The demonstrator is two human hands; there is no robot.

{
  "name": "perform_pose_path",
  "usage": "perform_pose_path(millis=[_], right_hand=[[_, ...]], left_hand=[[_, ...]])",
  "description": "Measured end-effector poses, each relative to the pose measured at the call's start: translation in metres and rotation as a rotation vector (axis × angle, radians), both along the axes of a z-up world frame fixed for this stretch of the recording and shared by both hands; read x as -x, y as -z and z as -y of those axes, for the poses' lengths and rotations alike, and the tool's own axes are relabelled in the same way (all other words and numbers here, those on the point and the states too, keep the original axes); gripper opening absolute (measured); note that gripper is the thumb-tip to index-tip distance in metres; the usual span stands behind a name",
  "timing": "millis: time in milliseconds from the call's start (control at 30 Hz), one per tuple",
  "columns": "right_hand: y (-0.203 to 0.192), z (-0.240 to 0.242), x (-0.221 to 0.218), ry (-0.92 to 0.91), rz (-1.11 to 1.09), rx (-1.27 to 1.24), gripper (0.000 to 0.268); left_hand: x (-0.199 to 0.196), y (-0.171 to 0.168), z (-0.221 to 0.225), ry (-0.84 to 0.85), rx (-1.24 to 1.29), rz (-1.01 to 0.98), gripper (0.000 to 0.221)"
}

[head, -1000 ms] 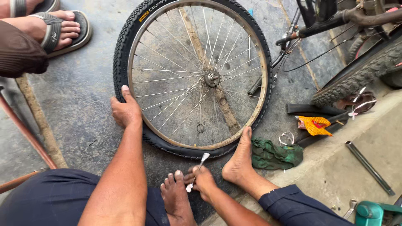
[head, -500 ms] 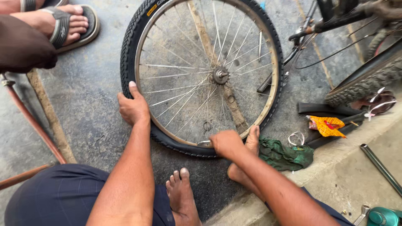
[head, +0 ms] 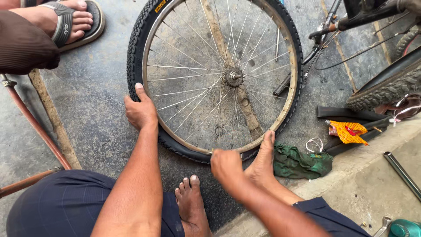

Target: The person repairs a bicycle inner tube by applying an orange patch, using pliers and a small tool to secure it, then places the tube back inside the tire and fits the tire onto the wheel rim.

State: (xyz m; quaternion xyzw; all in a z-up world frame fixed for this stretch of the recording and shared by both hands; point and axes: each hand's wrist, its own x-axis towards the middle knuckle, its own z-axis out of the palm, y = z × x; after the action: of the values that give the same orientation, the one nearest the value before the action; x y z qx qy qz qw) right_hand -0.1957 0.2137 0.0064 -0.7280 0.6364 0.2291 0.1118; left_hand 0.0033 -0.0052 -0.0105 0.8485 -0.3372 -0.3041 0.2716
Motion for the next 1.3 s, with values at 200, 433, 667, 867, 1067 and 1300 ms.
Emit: perform_pose_path(millis=[200, 433, 667, 867, 1067, 1300], right_hand=[[-0.003, -0.041, -0.031, 0.376, 0.030, 0.122, 0.037], [0.018, -0.081, -0.041, 0.701, 0.337, 0.134, 0.025], [0.059, -0.103, -0.043, 0.880, 0.694, 0.092, 0.010], [0.061, -0.090, -0.020, 1.193, 1.090, -0.322, 0.012], [0.054, -0.109, 0.043, 0.521, 0.477, -0.147, 0.013], [0.049, -0.099, 0.117, 0.462, 0.402, -0.436, 0.027]], left_hand=[[-0.001, 0.010, 0.002, -0.001, 0.057, 0.069, 0.073], [-0.002, 0.010, 0.000, -0.018, 0.059, 0.064, 0.074], [-0.004, 0.013, 0.001, -0.015, 0.032, 0.023, 0.075], [-0.005, 0.027, 0.005, -0.033, 0.118, 0.093, 0.078], [-0.006, 0.036, -0.002, 0.001, 0.109, 0.041, 0.084], [-0.018, -0.017, -0.014, 0.024, -0.070, -0.247, 0.086]])
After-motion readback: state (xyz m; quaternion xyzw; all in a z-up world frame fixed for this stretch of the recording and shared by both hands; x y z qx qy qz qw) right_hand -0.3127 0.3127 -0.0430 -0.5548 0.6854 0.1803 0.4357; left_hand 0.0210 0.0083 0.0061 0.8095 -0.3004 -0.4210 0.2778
